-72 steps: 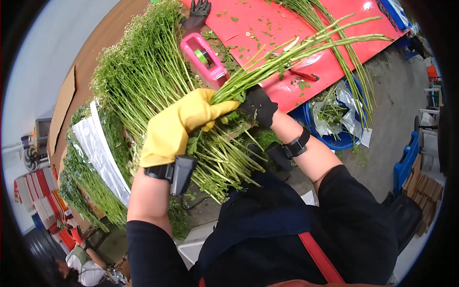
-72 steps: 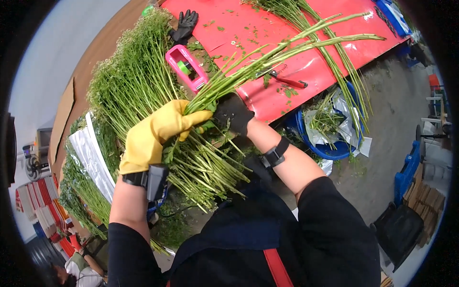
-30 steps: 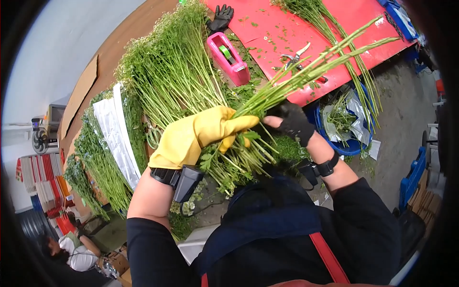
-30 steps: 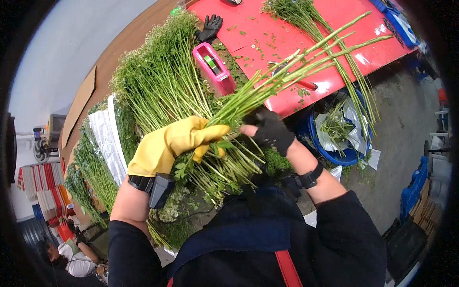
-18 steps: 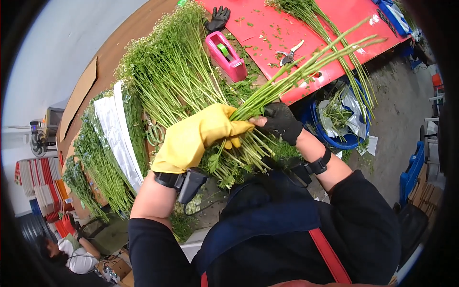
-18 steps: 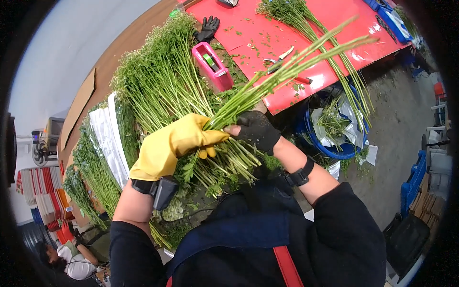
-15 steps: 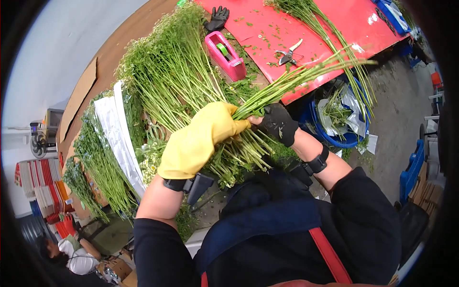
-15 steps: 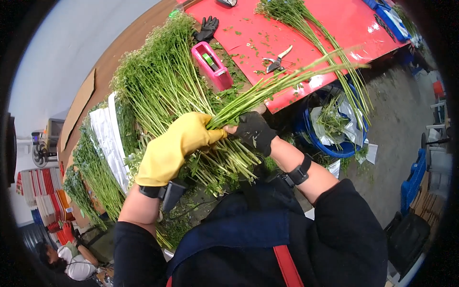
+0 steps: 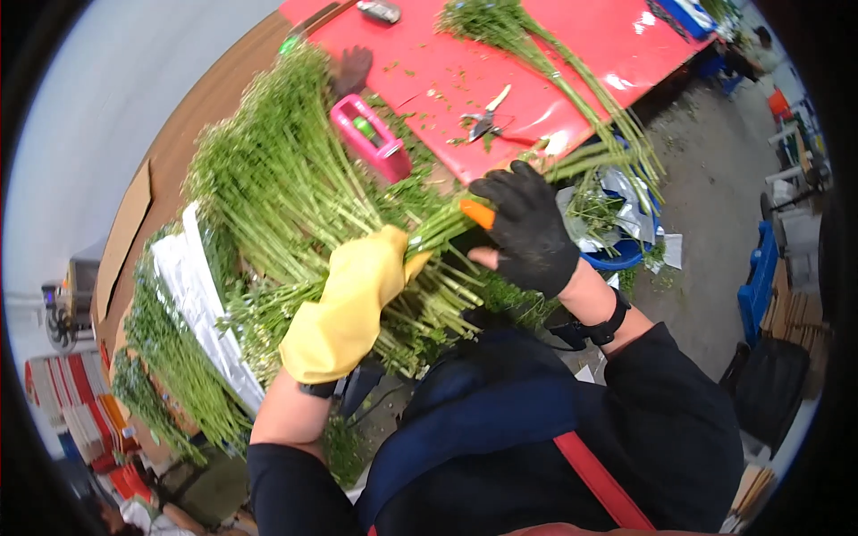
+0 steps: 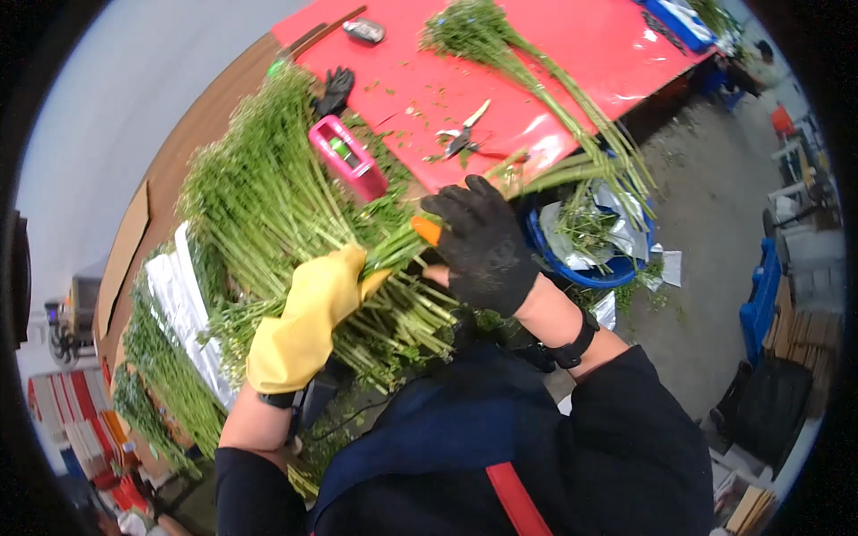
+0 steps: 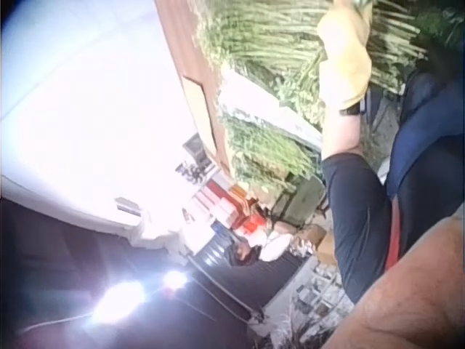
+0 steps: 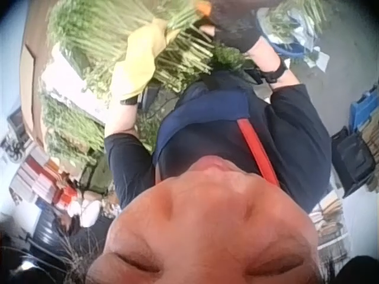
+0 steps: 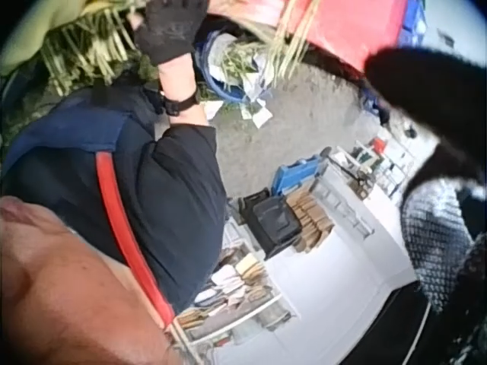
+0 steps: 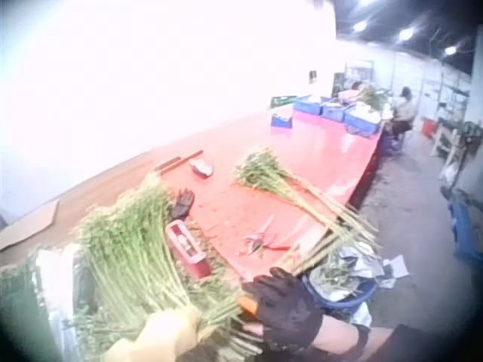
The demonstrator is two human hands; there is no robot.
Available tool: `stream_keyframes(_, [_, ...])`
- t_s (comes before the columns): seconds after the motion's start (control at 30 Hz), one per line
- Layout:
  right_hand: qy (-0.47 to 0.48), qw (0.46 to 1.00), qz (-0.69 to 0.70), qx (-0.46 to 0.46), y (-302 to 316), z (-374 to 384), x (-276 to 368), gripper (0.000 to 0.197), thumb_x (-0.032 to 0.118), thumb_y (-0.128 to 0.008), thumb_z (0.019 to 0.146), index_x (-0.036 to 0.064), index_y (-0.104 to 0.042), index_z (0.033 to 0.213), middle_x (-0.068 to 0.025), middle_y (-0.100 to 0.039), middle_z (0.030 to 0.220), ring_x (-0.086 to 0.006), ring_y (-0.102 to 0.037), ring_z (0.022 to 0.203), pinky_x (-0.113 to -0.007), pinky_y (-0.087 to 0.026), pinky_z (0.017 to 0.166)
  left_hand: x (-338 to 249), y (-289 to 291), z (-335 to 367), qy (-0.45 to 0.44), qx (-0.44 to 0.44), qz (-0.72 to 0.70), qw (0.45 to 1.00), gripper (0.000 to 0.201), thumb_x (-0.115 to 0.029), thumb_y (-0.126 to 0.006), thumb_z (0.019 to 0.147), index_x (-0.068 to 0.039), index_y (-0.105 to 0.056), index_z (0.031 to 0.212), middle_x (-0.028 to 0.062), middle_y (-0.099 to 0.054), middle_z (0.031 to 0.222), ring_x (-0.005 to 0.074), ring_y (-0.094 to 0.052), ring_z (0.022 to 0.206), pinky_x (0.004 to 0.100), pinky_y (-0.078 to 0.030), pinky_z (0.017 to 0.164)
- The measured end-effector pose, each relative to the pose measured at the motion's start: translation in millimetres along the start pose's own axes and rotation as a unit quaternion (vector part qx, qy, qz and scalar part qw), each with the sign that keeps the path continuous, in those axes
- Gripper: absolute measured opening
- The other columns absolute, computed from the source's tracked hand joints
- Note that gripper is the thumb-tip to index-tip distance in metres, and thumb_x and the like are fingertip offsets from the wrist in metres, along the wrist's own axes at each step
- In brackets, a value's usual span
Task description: Sorting and bundling flowers on a workbench in a flower shop.
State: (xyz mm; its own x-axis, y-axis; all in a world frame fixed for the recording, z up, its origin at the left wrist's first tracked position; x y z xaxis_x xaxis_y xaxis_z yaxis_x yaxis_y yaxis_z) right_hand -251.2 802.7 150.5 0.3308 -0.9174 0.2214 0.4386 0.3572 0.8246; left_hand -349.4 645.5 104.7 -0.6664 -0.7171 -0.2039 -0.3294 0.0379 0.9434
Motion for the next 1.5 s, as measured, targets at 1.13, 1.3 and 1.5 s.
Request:
stream_keyframes(1.13, [-0.098,0.92,0.333,0.183,-203,36,-24,0.026,0.03,-0.066,0.079,0.0062,-0.067,0.091,-0.0157,-0.063,0.085,-0.033,-0.062,0.08,-0.039,-0.049,0.073,57,-72,-143,0.189,-0.313,-0.242,0.898,0.041,-0.011,-0.073,0.077,-0.005,-0.061,0.116,0.0148,-0.066,0.1,0.0322,-0.062,0.094,0.0386,-0.049,0.082])
stream_keyframes(1.3, [-0.175,0.915,0.153,0.331,-271,76,45,0.041,0.046,-0.061,0.079,0.007,-0.067,0.09,-0.0192,-0.066,0.09,-0.0349,-0.063,0.086,-0.043,-0.048,0.077,77,-80,-174,0.186,-0.353,-0.246,0.883,0.039,-0.008,-0.072,0.076,-0.005,-0.062,0.113,0.0162,-0.067,0.095,0.0338,-0.063,0.089,0.0389,-0.05,0.078])
stream_keyframes(1.5, [-0.26,0.9,0.019,0.349,-313,75,49,0.045,0.047,-0.067,0.072,0.0101,-0.066,0.099,-0.0179,-0.066,0.099,-0.0351,-0.063,0.094,-0.043,-0.049,0.083,133,-94,-232,0.213,-0.331,-0.299,0.869,0.039,-0.01,-0.071,0.08,-0.008,-0.062,0.118,0.0084,-0.068,0.102,0.0254,-0.062,0.097,0.0336,-0.049,0.085])
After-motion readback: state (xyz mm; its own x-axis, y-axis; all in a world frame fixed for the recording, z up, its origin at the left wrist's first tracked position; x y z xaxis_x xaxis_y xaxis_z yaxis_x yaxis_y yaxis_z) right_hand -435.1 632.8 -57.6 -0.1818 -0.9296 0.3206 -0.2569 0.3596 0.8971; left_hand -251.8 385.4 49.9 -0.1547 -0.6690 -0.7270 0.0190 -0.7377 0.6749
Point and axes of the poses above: each hand's wrist, its own z-axis towards the middle knuckle, its own y-axis out of the back of the hand, x = y × z, the point moved 6 cm from there along z, towards the middle knuckle
